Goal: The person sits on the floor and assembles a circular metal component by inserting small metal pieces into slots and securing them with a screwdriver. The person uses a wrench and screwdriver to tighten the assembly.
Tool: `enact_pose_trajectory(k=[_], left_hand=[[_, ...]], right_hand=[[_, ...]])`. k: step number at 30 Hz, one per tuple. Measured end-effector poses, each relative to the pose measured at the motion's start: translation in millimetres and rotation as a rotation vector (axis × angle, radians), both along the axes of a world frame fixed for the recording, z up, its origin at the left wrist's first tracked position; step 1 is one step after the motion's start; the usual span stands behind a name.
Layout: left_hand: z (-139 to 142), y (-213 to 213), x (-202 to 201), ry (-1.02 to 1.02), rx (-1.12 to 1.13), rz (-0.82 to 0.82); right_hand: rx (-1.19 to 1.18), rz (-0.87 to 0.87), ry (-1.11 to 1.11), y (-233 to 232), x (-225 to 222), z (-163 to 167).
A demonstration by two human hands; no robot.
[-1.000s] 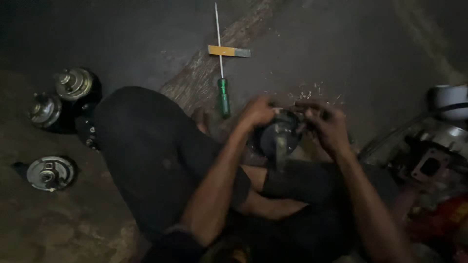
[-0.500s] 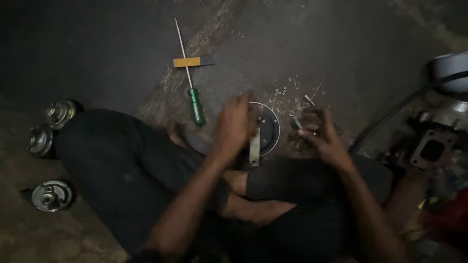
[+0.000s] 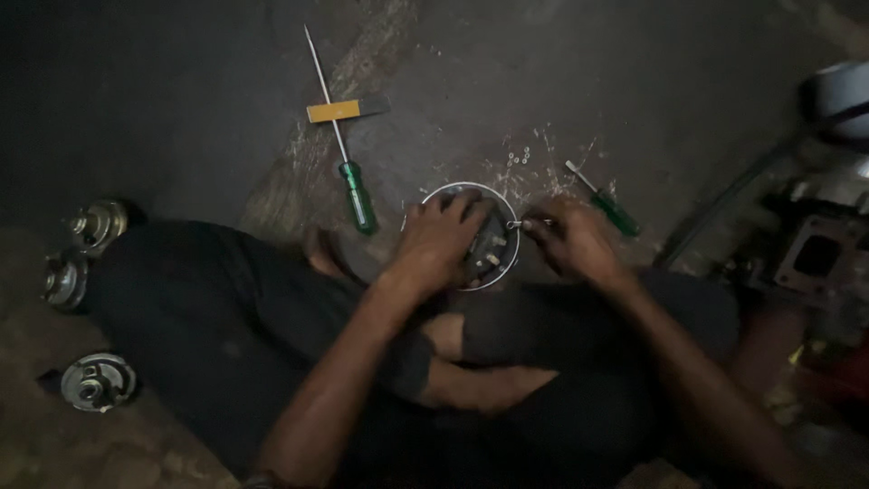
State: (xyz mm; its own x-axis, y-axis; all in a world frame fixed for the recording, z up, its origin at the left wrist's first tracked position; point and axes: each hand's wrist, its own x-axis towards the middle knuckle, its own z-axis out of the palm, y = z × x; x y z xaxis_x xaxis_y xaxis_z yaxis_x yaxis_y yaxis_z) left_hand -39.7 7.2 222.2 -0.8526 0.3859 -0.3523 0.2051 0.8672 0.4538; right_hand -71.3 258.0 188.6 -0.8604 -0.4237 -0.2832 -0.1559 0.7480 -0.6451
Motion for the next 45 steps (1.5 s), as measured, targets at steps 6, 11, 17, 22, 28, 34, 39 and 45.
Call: enact_pose_trajectory(k=[6,11,17,22,28,34,39,45], left_hand=[[6,-5,8,-0.029,0.024,0.179],[7,-3,11,-0.02,0.049,0.269],[5,-4,13,-0.008,0.033,0.24],[2,-3,14,0.011,0.033,0.231],[1,-1,11,0.001,-0.011,0.203],[10,-3,15,-0.036,0.078,0.29],[2,0,17,-0.042,0.019,0.282],[-2,-2,21,-0.031,0.061,0.305]], right_hand=[[0.187,0.169,0.051,-4,-6,-1],[0.366,0.205,-0.032,-4,2,-8],[0.429,0.338,0.107,-22,-3,5],[0.624,0.511,-0.083,-44,-24,36],[0.632,0.576,-0.017,-53,-19,40],[0.439,0.23,-0.294,-23,11,1],[-0.015,-0.312,-0.721,-8,40,-18],[0.546,0.35,-0.113,-5,1,-9]])
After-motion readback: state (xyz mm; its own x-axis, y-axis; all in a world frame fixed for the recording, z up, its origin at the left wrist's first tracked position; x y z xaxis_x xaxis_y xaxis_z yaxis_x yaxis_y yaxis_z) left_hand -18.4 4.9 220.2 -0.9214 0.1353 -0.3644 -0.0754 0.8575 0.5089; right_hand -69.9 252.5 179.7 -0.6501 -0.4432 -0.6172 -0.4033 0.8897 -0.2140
